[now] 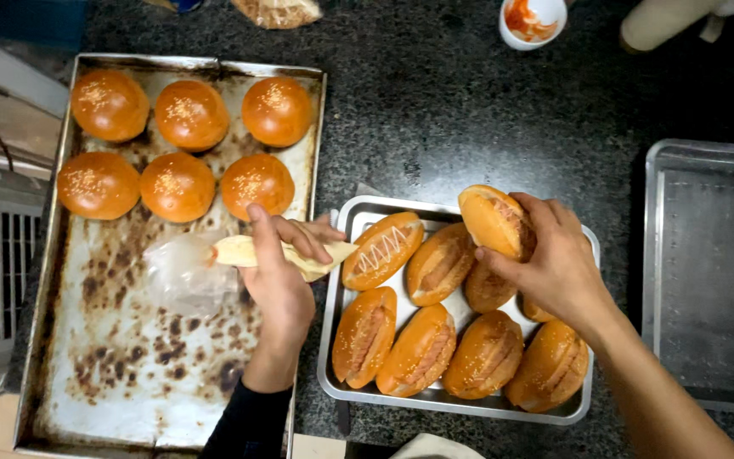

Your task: The person removes trays of bread and rolls from a heated cabinet and applies a topping to the rolls using a piping bag. They then place the trays into a glass display case and rearrange items on the shelves.

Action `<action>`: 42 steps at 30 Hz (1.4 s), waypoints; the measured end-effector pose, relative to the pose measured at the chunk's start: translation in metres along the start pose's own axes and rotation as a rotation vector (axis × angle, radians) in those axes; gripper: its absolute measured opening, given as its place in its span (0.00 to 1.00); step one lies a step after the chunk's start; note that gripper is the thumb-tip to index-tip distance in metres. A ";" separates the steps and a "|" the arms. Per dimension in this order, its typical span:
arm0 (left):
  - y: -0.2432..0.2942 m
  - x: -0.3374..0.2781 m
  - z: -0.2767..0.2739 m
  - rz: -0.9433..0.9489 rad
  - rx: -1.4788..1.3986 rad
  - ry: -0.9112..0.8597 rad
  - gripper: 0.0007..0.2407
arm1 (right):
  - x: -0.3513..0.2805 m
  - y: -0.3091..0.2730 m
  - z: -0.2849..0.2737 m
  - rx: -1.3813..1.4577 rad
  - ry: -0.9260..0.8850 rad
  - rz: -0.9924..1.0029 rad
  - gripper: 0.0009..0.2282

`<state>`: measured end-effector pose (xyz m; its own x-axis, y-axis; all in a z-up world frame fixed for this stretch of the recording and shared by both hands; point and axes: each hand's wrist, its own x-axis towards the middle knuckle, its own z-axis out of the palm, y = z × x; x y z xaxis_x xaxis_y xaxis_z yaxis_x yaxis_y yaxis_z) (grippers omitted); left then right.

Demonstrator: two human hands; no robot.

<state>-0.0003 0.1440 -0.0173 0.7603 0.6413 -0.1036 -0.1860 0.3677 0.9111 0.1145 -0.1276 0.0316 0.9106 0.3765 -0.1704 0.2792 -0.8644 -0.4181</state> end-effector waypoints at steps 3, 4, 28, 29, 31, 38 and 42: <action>-0.004 -0.012 0.029 -0.066 -0.078 -0.052 0.24 | -0.005 0.020 -0.006 -0.003 0.095 -0.060 0.36; -0.012 -0.017 0.043 -0.072 -0.080 -0.063 0.24 | -0.007 0.027 -0.008 -0.004 0.101 -0.048 0.36; -0.095 -0.032 0.080 -0.221 0.101 -0.101 0.19 | -0.026 0.057 -0.020 0.070 -0.028 0.179 0.39; -0.093 -0.027 0.077 -0.176 0.046 -0.147 0.22 | -0.026 0.057 -0.019 0.070 -0.038 0.182 0.40; -0.083 -0.035 0.077 -0.129 -0.010 -0.193 0.25 | -0.026 0.056 -0.019 0.067 -0.046 0.184 0.40; -0.051 -0.051 0.080 -0.204 0.083 -0.046 0.18 | -0.027 0.053 -0.016 0.062 -0.025 0.108 0.39; -0.050 -0.069 0.077 -0.374 0.236 -0.111 0.20 | -0.027 0.052 -0.014 0.084 0.014 0.034 0.38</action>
<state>0.0050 0.0292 -0.0253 0.8129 0.4125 -0.4111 0.2514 0.3882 0.8866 0.1084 -0.1880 0.0269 0.9235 0.3422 -0.1733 0.2222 -0.8455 -0.4855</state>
